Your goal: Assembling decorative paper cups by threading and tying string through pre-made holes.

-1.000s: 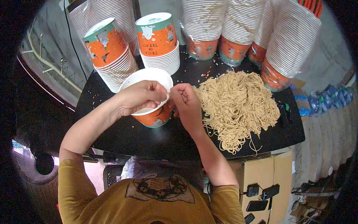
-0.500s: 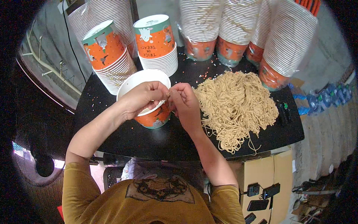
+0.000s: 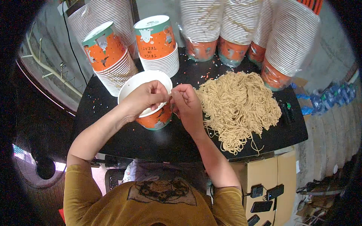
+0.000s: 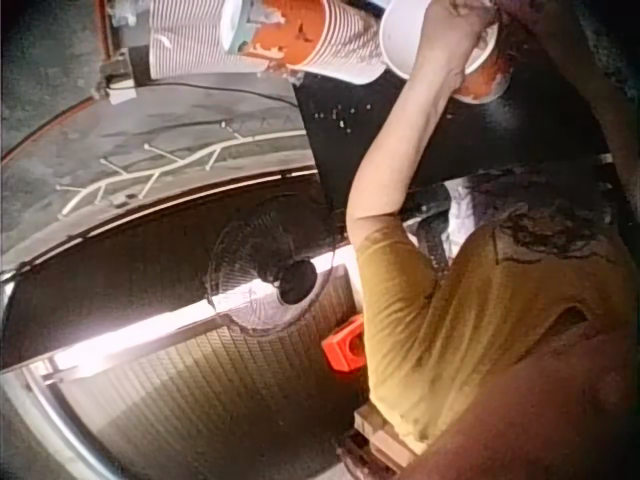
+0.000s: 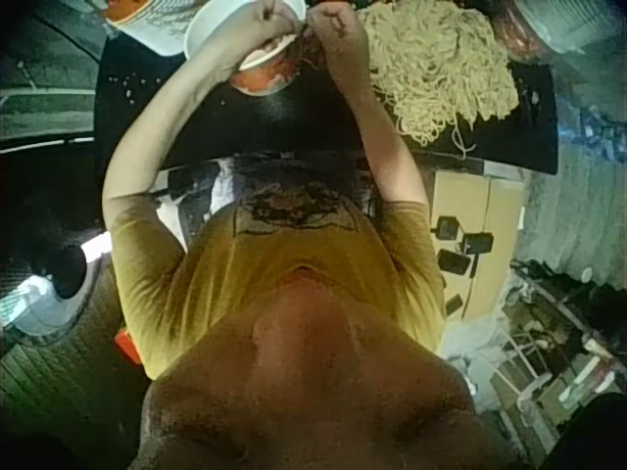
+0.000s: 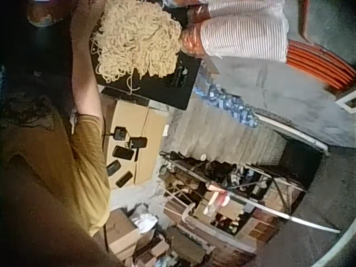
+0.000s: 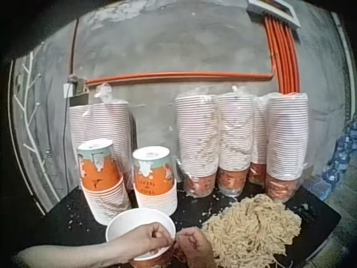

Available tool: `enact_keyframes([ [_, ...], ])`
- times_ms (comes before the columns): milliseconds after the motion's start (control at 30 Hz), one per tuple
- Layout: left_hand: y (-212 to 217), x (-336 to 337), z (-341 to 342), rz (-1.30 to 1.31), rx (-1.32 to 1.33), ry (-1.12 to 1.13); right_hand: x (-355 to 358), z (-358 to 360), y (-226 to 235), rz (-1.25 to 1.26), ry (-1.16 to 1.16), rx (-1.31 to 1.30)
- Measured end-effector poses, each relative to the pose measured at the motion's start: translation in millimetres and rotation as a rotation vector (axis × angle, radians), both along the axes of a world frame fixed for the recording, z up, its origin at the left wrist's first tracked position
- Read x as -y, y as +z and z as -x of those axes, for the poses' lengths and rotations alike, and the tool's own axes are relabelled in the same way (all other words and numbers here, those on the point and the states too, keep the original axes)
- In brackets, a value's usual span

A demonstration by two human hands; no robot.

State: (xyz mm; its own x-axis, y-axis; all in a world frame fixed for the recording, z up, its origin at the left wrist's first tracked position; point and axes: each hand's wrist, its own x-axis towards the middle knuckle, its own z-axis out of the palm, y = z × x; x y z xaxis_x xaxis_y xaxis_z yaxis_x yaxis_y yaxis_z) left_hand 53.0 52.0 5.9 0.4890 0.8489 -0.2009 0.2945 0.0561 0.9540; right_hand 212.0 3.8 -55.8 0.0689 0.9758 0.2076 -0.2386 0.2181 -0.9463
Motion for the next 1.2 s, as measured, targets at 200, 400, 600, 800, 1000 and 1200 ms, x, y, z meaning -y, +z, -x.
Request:
enact_keyframes([
  [200, 1.2, 2.4, 0.3, -0.019, -0.026, -0.006, 0.0, 0.1, -0.2, -0.009, 0.007, -0.004],
  [400, 3.8, 6.7, -2.8, -0.020, -0.028, 0.021, 0.9, -0.2, 0.2, -0.023, -0.001, 0.007],
  [600, 4.5, 6.3, -2.4, -0.041, -0.039, 0.032, 0.5, 0.8, -0.2, -0.028, -0.006, 0.014],
  [800, 0.5, 2.5, -2.3, -0.019, -0.019, 0.009, -0.2, -0.9, -2.2, -0.053, -0.019, 0.033],
  [1000, 4.0, 3.9, -1.1, -0.036, -0.046, -0.011, -1.6, 0.0, -3.2, -0.042, -0.016, 0.034],
  [1200, 3.4, 4.3, -3.6, -0.053, -0.059, -0.008, 0.5, 1.0, 0.1, -0.048, -0.014, -0.001],
])
